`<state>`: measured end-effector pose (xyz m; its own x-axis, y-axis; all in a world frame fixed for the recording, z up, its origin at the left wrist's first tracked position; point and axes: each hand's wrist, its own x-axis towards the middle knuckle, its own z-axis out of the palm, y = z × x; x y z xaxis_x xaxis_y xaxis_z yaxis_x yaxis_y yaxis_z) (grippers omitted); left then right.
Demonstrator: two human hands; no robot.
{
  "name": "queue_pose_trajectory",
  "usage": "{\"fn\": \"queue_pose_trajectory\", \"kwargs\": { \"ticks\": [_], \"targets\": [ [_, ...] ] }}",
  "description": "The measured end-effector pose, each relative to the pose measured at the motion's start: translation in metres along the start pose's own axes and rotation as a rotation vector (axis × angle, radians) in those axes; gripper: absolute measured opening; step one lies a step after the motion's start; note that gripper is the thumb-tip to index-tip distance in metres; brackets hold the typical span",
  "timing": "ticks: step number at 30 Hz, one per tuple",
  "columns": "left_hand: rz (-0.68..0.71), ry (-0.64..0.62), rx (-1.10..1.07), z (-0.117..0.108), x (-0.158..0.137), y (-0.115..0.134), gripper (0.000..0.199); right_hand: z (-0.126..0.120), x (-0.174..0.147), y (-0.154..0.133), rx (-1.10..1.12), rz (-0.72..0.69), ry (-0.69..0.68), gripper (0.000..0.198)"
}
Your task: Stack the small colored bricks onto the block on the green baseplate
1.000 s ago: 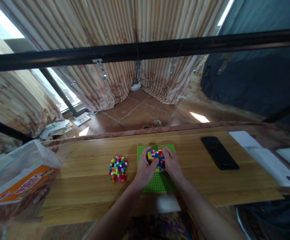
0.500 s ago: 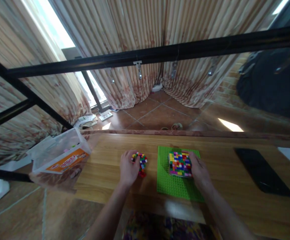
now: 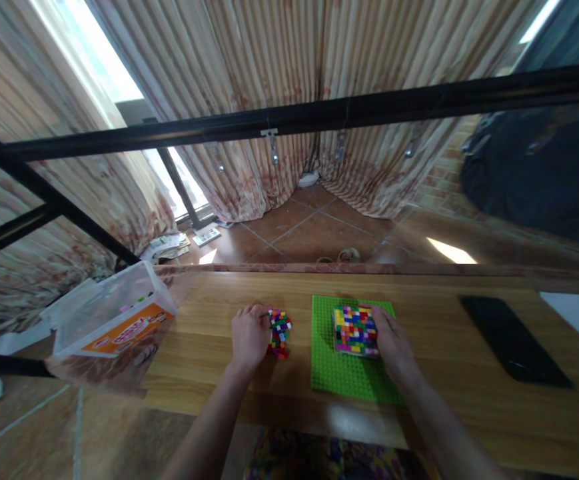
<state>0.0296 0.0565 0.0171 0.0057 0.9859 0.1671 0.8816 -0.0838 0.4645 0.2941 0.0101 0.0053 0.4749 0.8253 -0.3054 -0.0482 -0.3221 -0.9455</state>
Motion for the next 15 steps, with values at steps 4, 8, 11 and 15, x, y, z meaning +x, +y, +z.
{"fn": "queue_pose_trajectory", "kwargs": {
  "ticks": [4,8,11,15],
  "targets": [
    [-0.143,0.006,-0.464,-0.005,-0.005,0.001,0.016,-0.002,0.005,0.002,0.027,-0.037,0.000,0.050],
    [-0.304,-0.085,-0.947,-0.013,-0.014,0.014,0.025,-0.009,0.006,0.001,-0.011,-0.210,0.102,0.048],
    [-0.345,-0.155,-1.091,-0.021,-0.022,0.028,0.027,-0.010,-0.013,-0.016,-0.164,-0.448,0.194,0.042],
    [-0.289,-0.202,-1.105,-0.028,-0.032,0.044,0.023,0.012,-0.056,-0.045,-0.274,-0.716,-0.033,0.028]
  ]
}}
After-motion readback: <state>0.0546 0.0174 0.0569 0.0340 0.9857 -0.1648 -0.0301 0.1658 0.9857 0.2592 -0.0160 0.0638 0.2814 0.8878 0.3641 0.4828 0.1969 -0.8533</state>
